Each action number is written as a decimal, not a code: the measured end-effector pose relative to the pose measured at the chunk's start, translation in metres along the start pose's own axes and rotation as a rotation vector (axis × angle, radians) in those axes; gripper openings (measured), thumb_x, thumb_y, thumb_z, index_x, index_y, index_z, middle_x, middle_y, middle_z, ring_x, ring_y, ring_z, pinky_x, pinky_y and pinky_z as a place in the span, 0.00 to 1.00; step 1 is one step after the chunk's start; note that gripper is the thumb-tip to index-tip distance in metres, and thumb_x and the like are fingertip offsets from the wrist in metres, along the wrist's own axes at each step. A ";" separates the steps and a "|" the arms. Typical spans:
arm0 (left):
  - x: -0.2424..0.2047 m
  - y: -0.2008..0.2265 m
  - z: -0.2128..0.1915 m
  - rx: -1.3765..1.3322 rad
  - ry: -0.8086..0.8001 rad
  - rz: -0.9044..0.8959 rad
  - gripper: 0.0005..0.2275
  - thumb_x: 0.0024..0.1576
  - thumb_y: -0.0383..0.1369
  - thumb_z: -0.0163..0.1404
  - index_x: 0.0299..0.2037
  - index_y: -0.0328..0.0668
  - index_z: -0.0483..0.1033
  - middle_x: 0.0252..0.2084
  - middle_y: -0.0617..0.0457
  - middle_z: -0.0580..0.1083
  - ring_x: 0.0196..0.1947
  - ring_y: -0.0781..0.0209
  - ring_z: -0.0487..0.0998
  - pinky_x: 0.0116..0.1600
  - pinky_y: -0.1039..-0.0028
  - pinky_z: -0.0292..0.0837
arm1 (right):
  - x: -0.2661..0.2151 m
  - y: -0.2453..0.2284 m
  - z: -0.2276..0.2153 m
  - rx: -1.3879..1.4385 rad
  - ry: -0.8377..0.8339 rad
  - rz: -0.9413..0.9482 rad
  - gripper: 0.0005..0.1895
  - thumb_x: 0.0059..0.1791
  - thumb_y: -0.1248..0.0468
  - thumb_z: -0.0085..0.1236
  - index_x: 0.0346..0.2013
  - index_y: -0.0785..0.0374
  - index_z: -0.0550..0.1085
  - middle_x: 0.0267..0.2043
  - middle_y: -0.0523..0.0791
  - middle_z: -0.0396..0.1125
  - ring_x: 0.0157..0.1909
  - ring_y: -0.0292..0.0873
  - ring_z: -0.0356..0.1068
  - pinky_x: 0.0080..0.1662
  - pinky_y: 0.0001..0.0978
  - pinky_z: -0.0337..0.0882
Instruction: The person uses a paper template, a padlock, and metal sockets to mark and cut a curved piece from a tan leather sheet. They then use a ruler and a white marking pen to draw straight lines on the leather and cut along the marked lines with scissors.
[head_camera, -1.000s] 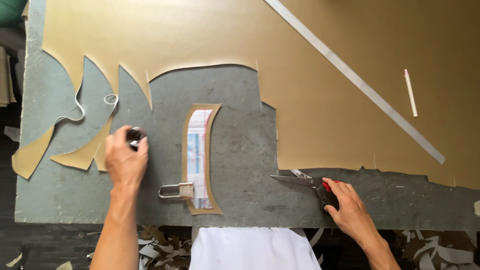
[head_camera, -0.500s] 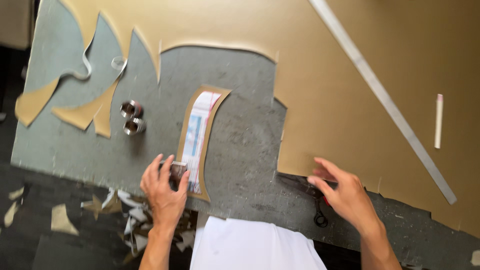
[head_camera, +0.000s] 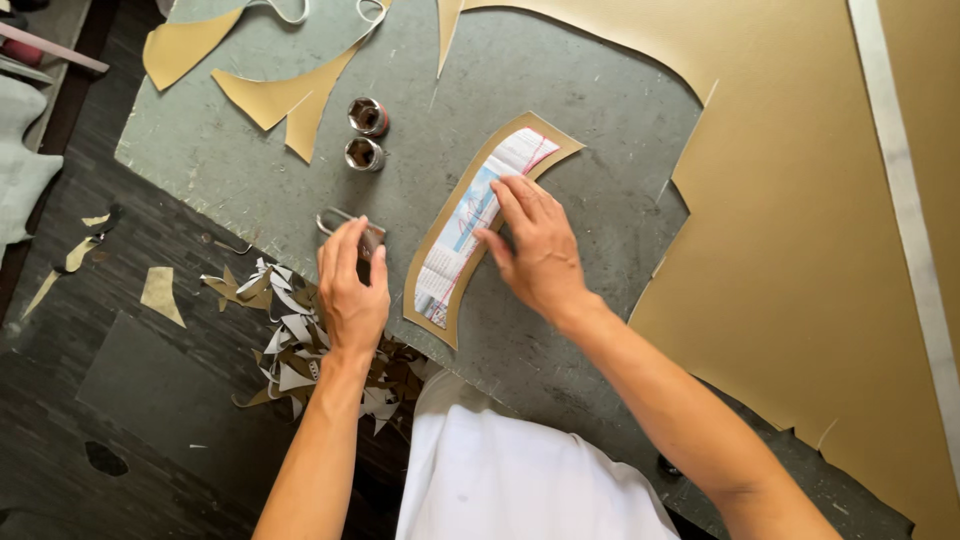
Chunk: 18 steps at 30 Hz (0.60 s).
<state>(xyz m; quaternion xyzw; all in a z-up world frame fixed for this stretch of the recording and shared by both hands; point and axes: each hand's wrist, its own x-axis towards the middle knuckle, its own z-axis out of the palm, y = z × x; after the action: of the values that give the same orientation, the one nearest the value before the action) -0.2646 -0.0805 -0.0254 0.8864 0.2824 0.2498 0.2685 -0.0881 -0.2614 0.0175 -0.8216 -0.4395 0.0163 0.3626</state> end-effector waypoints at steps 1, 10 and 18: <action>0.003 -0.003 -0.001 0.022 0.021 0.001 0.18 0.60 0.23 0.55 0.61 0.32 0.72 0.61 0.43 0.72 0.61 0.43 0.73 0.64 0.61 0.71 | 0.000 -0.007 0.009 -0.051 0.027 -0.014 0.34 0.48 0.59 0.66 0.64 0.71 0.66 0.67 0.58 0.59 0.69 0.61 0.57 0.67 0.51 0.59; -0.003 0.016 0.030 0.145 0.003 0.103 0.19 0.63 0.36 0.55 0.61 0.31 0.73 0.65 0.43 0.69 0.66 0.44 0.65 0.69 0.53 0.58 | -0.067 0.033 -0.043 -0.144 0.186 0.200 0.28 0.51 0.61 0.66 0.64 0.63 0.70 0.72 0.53 0.57 0.74 0.57 0.57 0.70 0.48 0.61; 0.042 0.051 0.061 0.074 -0.117 0.331 0.24 0.56 0.43 0.60 0.60 0.38 0.76 0.60 0.41 0.68 0.60 0.42 0.64 0.63 0.53 0.57 | -0.195 0.231 -0.224 -0.551 0.753 0.555 0.13 0.53 0.72 0.63 0.53 0.67 0.76 0.58 0.52 0.70 0.63 0.55 0.65 0.66 0.47 0.64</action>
<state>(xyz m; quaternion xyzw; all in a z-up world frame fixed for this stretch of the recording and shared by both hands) -0.1796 -0.1102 -0.0260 0.9431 0.1256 0.2281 0.2069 0.0338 -0.6157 -0.0150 -0.9205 -0.0338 -0.3000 0.2480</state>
